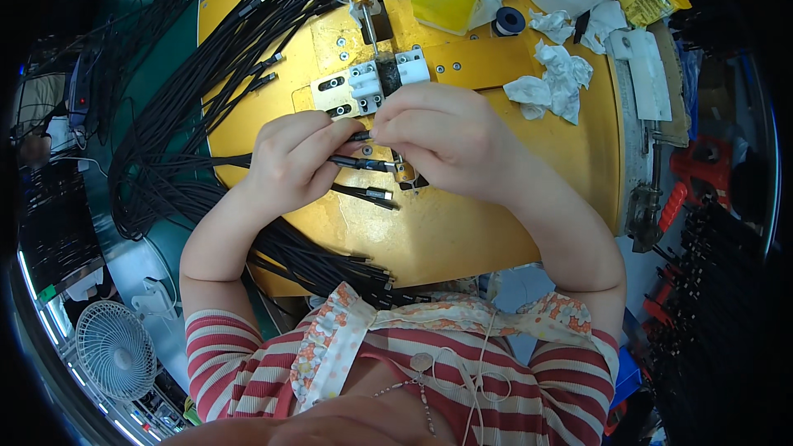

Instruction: Processing black cables using an industrial machine at a factory workbench.

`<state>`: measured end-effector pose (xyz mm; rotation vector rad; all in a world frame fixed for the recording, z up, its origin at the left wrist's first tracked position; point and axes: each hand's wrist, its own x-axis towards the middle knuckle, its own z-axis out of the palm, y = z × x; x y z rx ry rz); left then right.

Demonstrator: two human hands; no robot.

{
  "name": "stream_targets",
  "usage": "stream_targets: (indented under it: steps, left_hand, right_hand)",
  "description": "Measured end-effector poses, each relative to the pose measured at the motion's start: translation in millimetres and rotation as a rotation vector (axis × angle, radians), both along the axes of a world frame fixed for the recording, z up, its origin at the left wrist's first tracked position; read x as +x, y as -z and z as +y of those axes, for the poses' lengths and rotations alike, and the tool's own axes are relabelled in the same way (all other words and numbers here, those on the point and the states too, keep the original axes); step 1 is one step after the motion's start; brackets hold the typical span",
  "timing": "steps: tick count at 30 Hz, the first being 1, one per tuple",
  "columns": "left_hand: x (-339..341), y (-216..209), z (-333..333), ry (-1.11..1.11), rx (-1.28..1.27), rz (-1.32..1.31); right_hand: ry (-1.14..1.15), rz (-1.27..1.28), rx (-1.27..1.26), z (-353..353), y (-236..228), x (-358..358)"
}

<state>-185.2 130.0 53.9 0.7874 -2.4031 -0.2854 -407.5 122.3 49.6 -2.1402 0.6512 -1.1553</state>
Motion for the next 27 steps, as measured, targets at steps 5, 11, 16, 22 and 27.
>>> stream_targets:
  steps: [5, 11, 16, 22, 27]
  left_hand:
    - [2.4, -1.1, 0.9, 0.021, -0.156, -0.003]
    - [1.0, 5.6, -15.1, -0.069, -0.174, -0.057]
    - [3.2, 9.8, -16.1, -0.126, -0.159, -0.236]
    - [3.9, 13.7, -19.1, -0.110, -0.147, -0.270]
    - [3.0, 13.0, -19.6, -0.103, -0.152, -0.259]
  right_hand:
    - [-0.045, -0.036, 0.086, 1.5, -3.0, 2.0]
    - [0.187, 0.063, -0.025, -18.9, 12.2, -3.6]
    - [0.293, 0.158, 0.097, -24.9, 21.1, -2.4]
    - [0.287, 0.201, 0.101, -27.0, 22.2, -3.5]
    - [0.293, 0.267, -0.058, -23.0, 17.4, -4.5]
